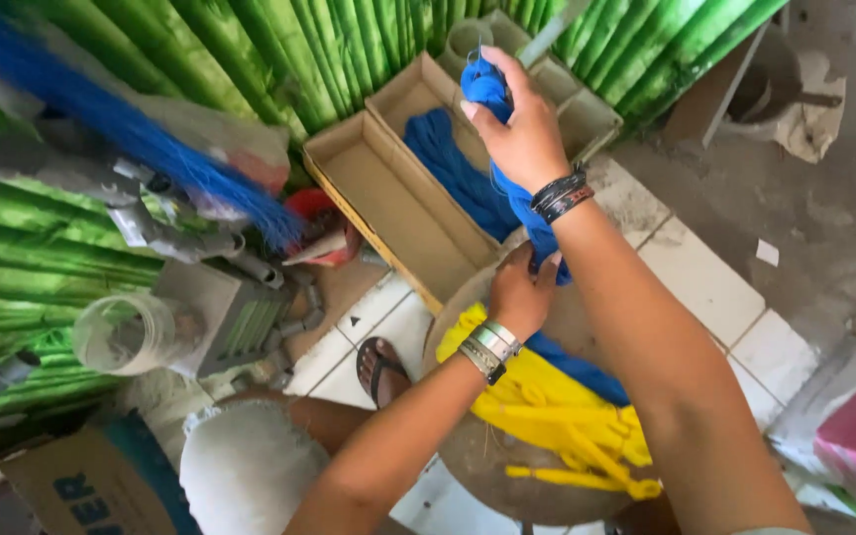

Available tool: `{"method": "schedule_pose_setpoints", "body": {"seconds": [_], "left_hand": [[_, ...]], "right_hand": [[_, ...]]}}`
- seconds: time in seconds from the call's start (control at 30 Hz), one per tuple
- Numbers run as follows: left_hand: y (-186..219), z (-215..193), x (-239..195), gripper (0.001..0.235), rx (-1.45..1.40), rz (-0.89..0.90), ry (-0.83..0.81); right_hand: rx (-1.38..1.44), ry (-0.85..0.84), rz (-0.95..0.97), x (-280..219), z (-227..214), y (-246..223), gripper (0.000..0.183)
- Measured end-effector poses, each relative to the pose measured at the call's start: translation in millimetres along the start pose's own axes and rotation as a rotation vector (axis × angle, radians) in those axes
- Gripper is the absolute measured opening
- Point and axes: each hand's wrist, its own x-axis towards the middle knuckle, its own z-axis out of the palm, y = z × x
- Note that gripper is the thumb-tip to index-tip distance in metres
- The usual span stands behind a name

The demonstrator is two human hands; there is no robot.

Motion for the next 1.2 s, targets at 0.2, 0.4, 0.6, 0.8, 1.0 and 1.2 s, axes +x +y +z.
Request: {"method": "schedule_pose_setpoints", "body": {"seconds": [0.2,0.4,0.6,0.8,1.0,1.2], "left_hand": [[12.4,-11.9,36.8,0.03,0.072,-0.236,-0.065],[-1.2,-11.2,84.5,0.034,-0.001,-0.243,-0.06],[-52.0,7.4,136.4,0.036,0.08,-0.391,-0.224],[-90.8,20.4,159.0,0.055,0.059,-0.494,-0.276],[-169.3,120.5,206.6,0.037,0.58,-0.783,0.235],[-218.4,110.3,200.5,0.04,0.422,-0.514,0.109]], "right_hand": [[0.018,-0.022,-0.011,37.9,23.3,26.0,0.053],[-0.023,-0.037,-0.031,79.7,59.9,68.9,0.056],[-0.109,-0.087,-0.048,95.9,107.7,125.7,0.054],[-0.139,-0.203,0.071,97.3,144.9,175.1,0.057],[-0.249,-0.179,0.211,93.3,183.6,228.8,0.056],[-0.289,-0.198,0.23,105.5,186.9,230.1,0.06]]}}
